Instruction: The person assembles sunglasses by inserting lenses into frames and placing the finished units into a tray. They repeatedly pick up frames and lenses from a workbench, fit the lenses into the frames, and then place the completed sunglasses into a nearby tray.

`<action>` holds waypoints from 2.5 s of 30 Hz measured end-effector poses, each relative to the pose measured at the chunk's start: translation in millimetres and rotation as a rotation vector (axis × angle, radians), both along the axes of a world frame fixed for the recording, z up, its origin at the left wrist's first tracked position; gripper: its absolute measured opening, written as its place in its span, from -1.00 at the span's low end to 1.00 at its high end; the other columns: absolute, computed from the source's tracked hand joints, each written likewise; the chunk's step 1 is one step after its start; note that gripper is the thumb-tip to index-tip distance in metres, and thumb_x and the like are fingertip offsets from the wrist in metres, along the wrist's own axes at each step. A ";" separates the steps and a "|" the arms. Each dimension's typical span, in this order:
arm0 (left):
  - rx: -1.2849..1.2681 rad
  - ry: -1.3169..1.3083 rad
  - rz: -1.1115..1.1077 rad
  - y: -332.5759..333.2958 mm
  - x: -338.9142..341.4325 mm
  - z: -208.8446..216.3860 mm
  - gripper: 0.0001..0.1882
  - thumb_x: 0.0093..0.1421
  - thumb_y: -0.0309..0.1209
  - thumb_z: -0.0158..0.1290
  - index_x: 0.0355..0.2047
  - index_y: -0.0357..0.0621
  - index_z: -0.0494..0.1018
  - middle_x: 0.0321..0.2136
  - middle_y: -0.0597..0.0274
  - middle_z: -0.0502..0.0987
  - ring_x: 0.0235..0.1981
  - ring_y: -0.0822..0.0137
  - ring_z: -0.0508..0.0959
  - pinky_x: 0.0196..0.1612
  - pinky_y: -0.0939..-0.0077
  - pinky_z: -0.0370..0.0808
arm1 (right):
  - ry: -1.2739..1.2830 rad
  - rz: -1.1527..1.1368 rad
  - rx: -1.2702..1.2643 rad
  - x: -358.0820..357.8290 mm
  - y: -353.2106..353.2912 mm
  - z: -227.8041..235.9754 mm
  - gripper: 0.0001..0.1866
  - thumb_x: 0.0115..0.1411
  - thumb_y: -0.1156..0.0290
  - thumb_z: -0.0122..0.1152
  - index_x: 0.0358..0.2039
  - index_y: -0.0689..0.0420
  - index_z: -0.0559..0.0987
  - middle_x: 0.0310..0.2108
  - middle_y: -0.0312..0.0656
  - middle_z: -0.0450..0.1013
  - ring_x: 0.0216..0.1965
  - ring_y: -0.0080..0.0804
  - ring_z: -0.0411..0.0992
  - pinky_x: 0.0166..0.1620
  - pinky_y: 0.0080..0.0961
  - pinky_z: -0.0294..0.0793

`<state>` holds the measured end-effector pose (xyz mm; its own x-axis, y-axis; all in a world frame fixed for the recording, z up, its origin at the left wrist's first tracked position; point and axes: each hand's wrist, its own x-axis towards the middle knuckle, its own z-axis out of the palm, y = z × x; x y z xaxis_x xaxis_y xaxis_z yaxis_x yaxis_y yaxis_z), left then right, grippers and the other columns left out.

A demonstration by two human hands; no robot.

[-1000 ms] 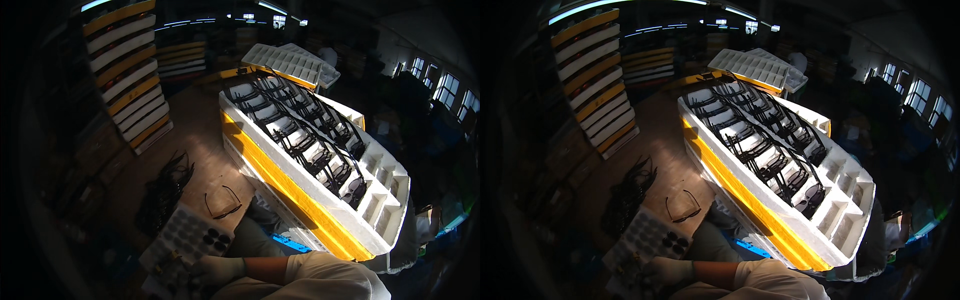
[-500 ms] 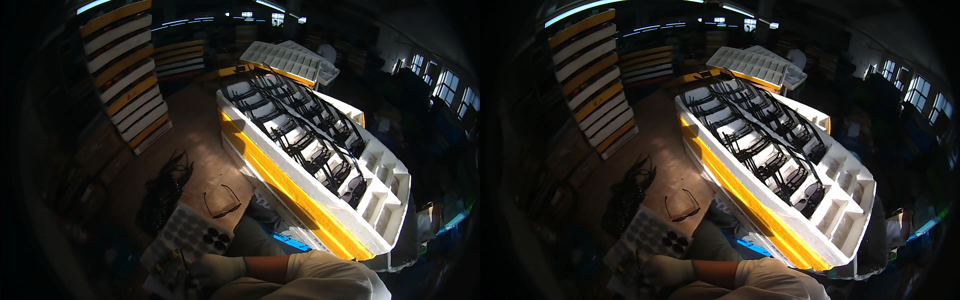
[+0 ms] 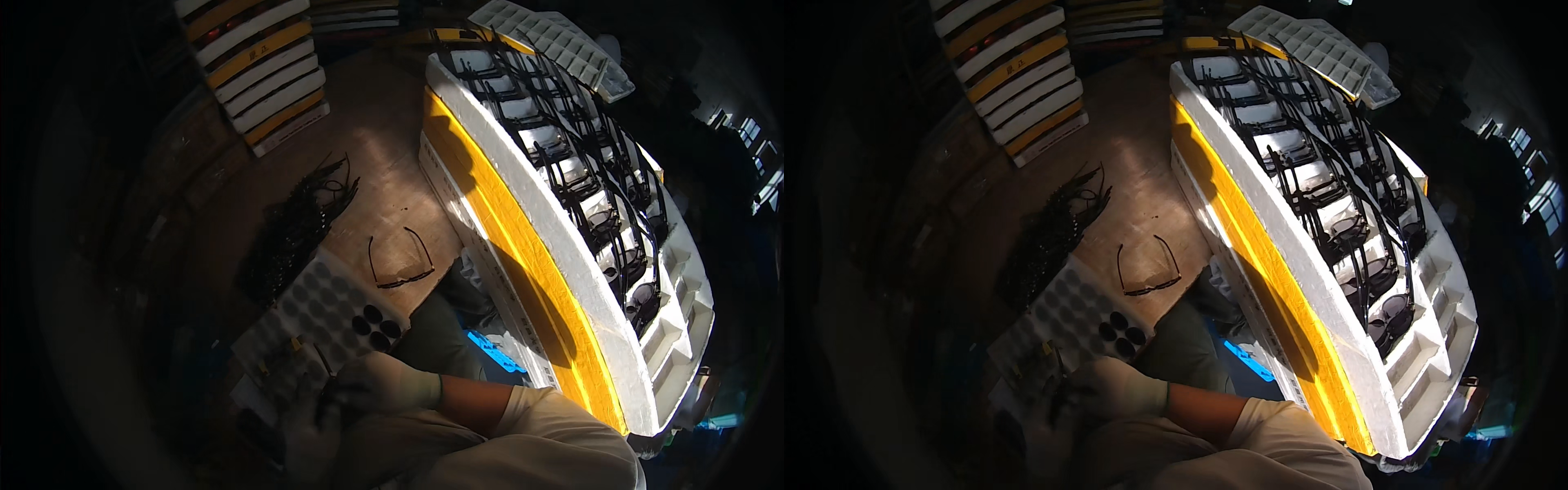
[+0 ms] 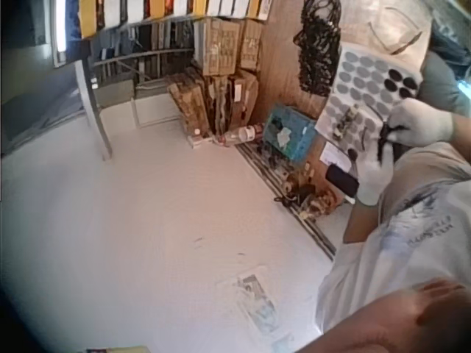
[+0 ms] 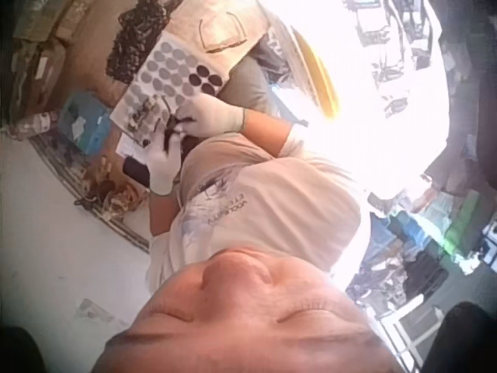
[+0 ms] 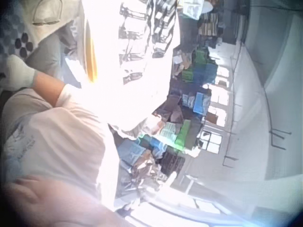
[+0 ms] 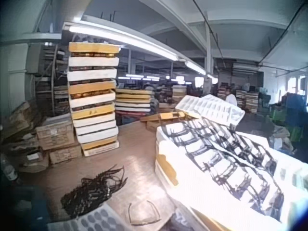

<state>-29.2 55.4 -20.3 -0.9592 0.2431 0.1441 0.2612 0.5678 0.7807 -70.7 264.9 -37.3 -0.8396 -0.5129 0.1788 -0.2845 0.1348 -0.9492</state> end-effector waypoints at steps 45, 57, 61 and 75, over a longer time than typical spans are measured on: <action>0.629 -0.320 -0.005 -20.2 -11.0 -5.6 -0.83 0.33 -0.52 0.14 -0.10 -0.30 0.54 -0.26 0.18 0.57 -0.38 0.32 0.57 -0.34 0.43 0.57 | -0.230 0.104 -0.031 18.6 -2.9 24.4 -0.72 0.34 0.38 0.17 -0.01 0.27 0.58 -0.16 0.01 0.59 -0.11 -0.13 0.58 0.01 -0.27 0.53; 0.854 -0.408 0.015 -22.3 3.0 1.0 -0.78 0.37 -0.48 0.08 -0.08 -0.38 0.58 -0.32 0.11 0.65 -0.34 0.33 0.62 -0.22 0.44 0.56 | -0.037 0.007 -0.033 32.9 -20.0 14.6 -0.64 0.30 0.51 0.21 0.09 0.32 0.53 -0.12 0.11 0.59 -0.09 -0.02 0.60 -0.02 -0.29 0.58; 0.612 -0.204 -0.088 -28.0 5.2 20.1 -0.83 0.33 -0.59 0.13 -0.13 -0.40 0.65 -0.38 0.14 0.68 -0.37 0.46 0.62 -0.29 0.58 0.54 | 0.132 0.016 0.061 31.9 -13.3 31.8 -0.71 0.30 0.50 0.22 0.02 0.28 0.57 -0.25 0.05 0.59 -0.29 -0.01 0.60 -0.22 -0.28 0.58; 0.284 0.097 -0.056 -7.2 -6.6 25.7 -0.91 0.23 -0.52 0.20 -0.26 -0.25 0.57 -0.51 0.13 0.49 -0.55 0.35 0.50 -0.49 0.46 0.40 | 0.131 -0.018 0.113 13.6 -4.3 30.2 -0.90 0.24 0.47 0.28 -0.29 0.22 0.57 -0.50 0.01 0.48 -0.50 0.02 0.51 -0.38 -0.27 0.50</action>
